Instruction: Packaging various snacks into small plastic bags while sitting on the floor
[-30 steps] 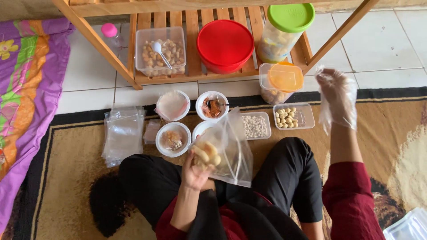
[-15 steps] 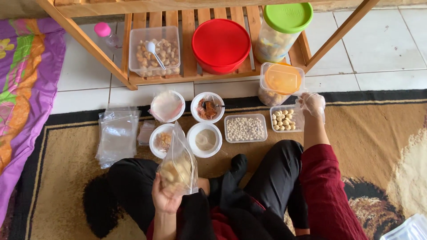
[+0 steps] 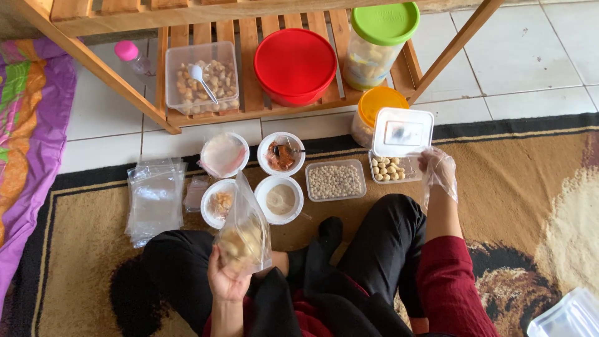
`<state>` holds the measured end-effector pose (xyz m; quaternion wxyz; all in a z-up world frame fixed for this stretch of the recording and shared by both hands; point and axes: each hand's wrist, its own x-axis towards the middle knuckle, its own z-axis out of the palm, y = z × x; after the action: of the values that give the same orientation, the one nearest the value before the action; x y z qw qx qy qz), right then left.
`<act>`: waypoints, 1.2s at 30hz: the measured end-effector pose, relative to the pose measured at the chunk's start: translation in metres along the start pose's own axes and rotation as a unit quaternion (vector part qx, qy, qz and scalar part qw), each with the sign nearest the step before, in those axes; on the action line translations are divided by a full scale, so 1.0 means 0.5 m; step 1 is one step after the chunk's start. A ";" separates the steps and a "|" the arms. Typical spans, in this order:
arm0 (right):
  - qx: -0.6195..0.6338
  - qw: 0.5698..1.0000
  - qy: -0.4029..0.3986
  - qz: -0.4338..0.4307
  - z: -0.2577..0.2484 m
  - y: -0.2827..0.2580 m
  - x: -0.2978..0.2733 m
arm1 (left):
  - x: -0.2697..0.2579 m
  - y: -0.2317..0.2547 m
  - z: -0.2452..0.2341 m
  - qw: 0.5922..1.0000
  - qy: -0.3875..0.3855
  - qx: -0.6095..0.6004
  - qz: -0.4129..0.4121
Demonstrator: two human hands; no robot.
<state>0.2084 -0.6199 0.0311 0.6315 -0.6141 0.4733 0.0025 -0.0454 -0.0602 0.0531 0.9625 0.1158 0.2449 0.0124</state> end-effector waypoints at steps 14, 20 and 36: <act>-0.370 0.884 0.158 -0.239 -0.095 0.170 0.127 | 0.010 -0.010 -0.015 1.000 0.015 0.019 -0.001; -0.407 0.838 0.240 -0.274 -0.087 0.206 0.160 | 0.007 -0.009 -0.010 0.999 0.033 0.036 0.008; -0.064 0.851 0.175 -0.490 0.091 0.100 -0.234 | 0.053 0.207 0.047 0.985 0.085 0.053 0.142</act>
<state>0.1415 -0.5044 0.0535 0.4168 -0.7955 0.2127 -0.3850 -0.0076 0.0373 0.0842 0.9193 0.1983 0.3073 0.1456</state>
